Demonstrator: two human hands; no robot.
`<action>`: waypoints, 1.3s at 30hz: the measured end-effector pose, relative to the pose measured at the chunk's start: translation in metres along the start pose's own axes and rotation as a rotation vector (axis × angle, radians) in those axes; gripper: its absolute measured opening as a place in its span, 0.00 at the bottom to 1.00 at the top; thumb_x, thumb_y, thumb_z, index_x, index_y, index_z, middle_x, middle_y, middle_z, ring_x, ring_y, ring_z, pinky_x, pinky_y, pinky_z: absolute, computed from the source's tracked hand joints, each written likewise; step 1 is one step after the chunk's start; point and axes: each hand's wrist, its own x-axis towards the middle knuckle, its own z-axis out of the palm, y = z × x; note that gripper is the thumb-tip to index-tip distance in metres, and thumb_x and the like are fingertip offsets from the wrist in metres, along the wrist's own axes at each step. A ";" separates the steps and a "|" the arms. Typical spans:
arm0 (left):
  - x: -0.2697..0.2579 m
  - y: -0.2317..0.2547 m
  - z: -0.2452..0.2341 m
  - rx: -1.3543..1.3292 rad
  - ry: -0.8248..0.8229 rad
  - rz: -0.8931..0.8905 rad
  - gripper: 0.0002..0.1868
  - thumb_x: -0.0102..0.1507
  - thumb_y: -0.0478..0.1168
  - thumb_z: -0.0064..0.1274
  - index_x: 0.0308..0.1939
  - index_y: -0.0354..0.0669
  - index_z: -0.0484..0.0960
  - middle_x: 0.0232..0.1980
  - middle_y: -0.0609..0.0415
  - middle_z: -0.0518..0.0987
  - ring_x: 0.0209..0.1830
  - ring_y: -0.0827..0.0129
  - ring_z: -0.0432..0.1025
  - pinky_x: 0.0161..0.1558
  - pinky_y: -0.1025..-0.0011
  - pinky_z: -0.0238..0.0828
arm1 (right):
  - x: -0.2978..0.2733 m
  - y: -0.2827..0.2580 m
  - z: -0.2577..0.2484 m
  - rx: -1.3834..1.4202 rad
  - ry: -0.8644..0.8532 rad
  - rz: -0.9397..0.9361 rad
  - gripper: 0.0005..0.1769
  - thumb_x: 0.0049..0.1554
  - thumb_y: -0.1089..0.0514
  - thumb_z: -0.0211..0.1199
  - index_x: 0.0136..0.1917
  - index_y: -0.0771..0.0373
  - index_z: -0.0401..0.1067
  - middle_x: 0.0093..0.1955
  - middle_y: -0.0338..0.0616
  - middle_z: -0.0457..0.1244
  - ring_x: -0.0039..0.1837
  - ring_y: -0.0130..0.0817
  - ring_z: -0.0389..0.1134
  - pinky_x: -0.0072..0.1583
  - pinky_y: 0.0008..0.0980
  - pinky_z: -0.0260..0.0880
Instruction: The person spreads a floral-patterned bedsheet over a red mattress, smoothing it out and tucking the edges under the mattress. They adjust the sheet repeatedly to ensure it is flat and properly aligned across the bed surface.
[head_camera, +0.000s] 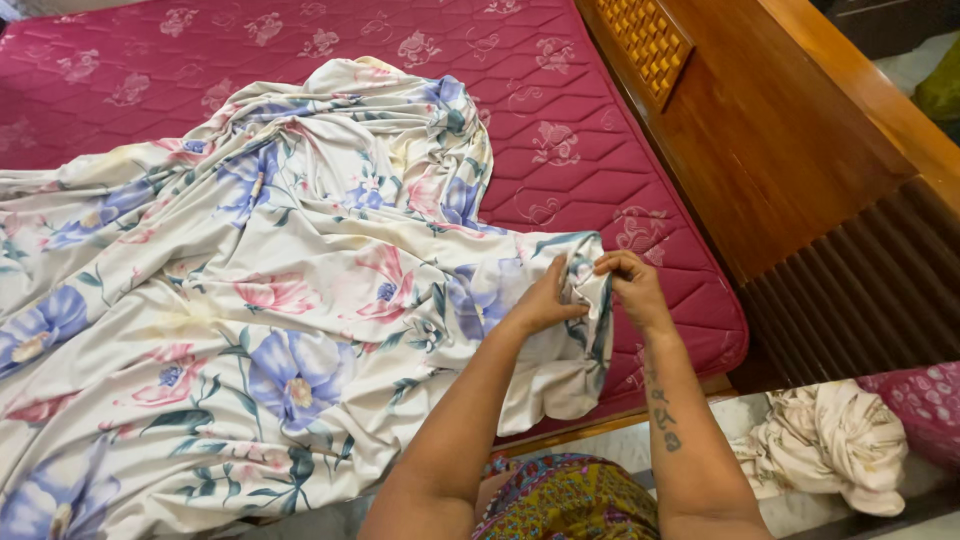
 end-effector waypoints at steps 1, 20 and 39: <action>0.004 0.001 0.013 0.032 0.091 0.136 0.47 0.50 0.50 0.69 0.67 0.30 0.67 0.48 0.32 0.80 0.47 0.41 0.76 0.46 0.57 0.73 | 0.001 -0.013 -0.005 0.049 0.031 0.093 0.09 0.57 0.75 0.59 0.49 0.70 0.77 0.57 0.39 0.66 0.47 0.27 0.63 0.48 0.25 0.63; 0.056 -0.024 0.102 -0.586 -0.214 -0.024 0.15 0.60 0.28 0.53 0.51 0.32 0.79 0.41 0.56 0.74 0.40 0.71 0.67 0.41 0.72 0.64 | 0.009 0.031 -0.097 0.628 0.303 0.150 0.12 0.61 0.62 0.57 0.53 0.71 0.73 0.53 0.51 0.68 0.52 0.37 0.70 0.57 0.36 0.74; -0.065 -0.118 0.092 0.774 -0.372 -0.551 0.27 0.58 0.46 0.62 0.62 0.55 0.76 0.71 0.48 0.69 0.71 0.47 0.62 0.63 0.37 0.60 | -0.056 0.084 0.022 -1.015 -0.857 0.244 0.39 0.38 0.60 0.79 0.64 0.47 0.75 0.77 0.53 0.52 0.75 0.54 0.55 0.69 0.44 0.57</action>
